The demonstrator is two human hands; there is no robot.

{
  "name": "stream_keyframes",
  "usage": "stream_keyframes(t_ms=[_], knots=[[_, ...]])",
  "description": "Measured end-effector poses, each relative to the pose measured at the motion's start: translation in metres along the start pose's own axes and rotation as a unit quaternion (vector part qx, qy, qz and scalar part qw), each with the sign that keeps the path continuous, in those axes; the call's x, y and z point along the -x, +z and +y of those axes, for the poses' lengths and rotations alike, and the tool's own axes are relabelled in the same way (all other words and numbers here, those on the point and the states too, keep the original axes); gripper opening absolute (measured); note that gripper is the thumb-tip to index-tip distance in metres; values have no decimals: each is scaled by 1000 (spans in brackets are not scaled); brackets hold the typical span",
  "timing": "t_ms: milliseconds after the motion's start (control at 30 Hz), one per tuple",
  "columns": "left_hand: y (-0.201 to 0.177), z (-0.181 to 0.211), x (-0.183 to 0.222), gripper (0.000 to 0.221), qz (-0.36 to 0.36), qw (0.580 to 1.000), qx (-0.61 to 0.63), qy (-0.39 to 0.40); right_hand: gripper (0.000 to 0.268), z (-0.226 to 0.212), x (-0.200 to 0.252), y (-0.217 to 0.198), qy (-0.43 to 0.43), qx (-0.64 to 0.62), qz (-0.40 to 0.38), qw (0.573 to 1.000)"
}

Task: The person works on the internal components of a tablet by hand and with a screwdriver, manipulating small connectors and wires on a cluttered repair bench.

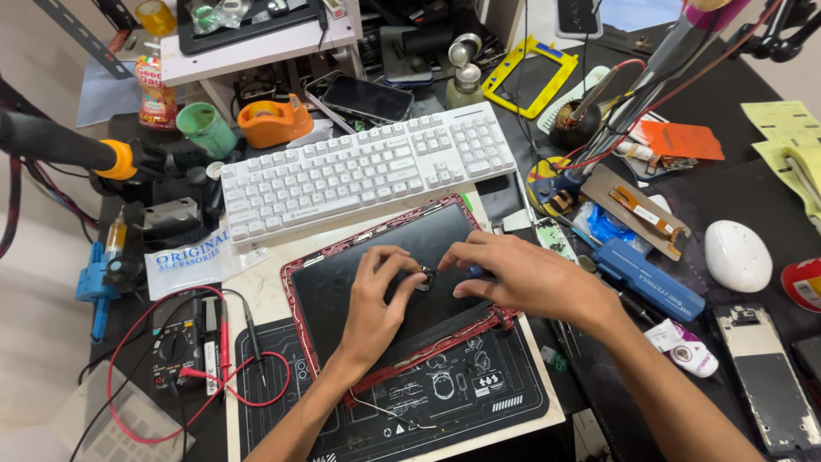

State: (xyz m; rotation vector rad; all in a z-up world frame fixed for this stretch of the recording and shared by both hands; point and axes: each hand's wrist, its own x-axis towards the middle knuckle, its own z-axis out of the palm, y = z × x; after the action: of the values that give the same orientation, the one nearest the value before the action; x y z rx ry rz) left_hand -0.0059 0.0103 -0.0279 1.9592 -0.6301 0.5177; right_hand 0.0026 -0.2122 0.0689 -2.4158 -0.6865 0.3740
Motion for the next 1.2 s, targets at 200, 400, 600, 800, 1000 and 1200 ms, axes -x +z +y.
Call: stream_keyframes(t_ms=[200, 400, 600, 800, 1000, 1200], knots=[[-8, -10, 8, 8, -18, 964, 175, -200, 28, -3, -5, 14, -39, -15, 55, 998], [-9, -32, 8, 13, -13, 904, 327, -274, 25, -3, -10, 17, -49, 2, 87, 995], [-9, -36, 9, 19, -28, 892, 366, -266, 27, -3, -14, 25, -62, 9, 101, 993], [-12, -30, 9, 27, -67, 879, 372, -290, 40, -3, -15, 38, -81, 42, 105, 990], [-16, -24, 6, 34, -101, 872, 368, -307, 44, -1, -16, 44, -68, 96, 83, 990], [-19, -24, 7, 32, -99, 878, 360, -298, 43, 0, -14, 47, -88, 112, 78, 987]])
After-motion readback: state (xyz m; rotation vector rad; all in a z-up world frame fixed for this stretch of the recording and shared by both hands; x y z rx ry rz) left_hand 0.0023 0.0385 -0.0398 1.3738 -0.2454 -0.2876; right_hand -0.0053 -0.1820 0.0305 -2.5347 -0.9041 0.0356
